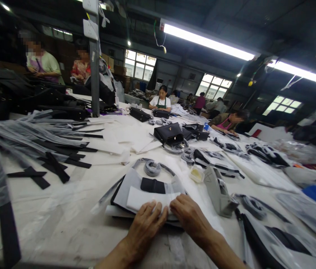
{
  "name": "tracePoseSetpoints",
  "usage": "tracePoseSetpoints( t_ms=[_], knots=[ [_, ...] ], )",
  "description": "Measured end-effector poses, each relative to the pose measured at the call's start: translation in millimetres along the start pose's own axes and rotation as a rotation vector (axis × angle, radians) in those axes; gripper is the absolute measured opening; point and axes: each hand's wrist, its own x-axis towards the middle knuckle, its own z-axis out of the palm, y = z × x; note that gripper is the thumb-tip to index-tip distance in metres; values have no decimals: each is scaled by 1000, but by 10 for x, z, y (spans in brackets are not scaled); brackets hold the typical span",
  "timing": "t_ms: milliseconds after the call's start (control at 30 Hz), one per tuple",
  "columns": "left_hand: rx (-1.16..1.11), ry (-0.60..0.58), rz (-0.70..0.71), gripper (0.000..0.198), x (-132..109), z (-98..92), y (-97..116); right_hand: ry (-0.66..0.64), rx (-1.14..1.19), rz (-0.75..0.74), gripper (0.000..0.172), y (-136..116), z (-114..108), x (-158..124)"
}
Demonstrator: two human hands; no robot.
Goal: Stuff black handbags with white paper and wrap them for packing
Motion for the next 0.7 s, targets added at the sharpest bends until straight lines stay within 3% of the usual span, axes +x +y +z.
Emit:
tracePoseSetpoints(
  t_ms=[200,333,467,567,700],
  knots=[
    [0,-68,34,46,75,-115,-62,109,47,44,16,-152,89,-87],
    [11,-123,53,45,102,-145,-74,84,112,42,14,-205,69,-141],
    [3,-65,53,43,80,-105,-70,-47,267,67,11,-121,-156,-47],
    [26,-52,70,40,86,-98,-73,-138,252,233,12,80,-303,232],
    [24,-27,54,40,94,-85,-67,-413,49,376,29,410,-178,663]
  ],
)
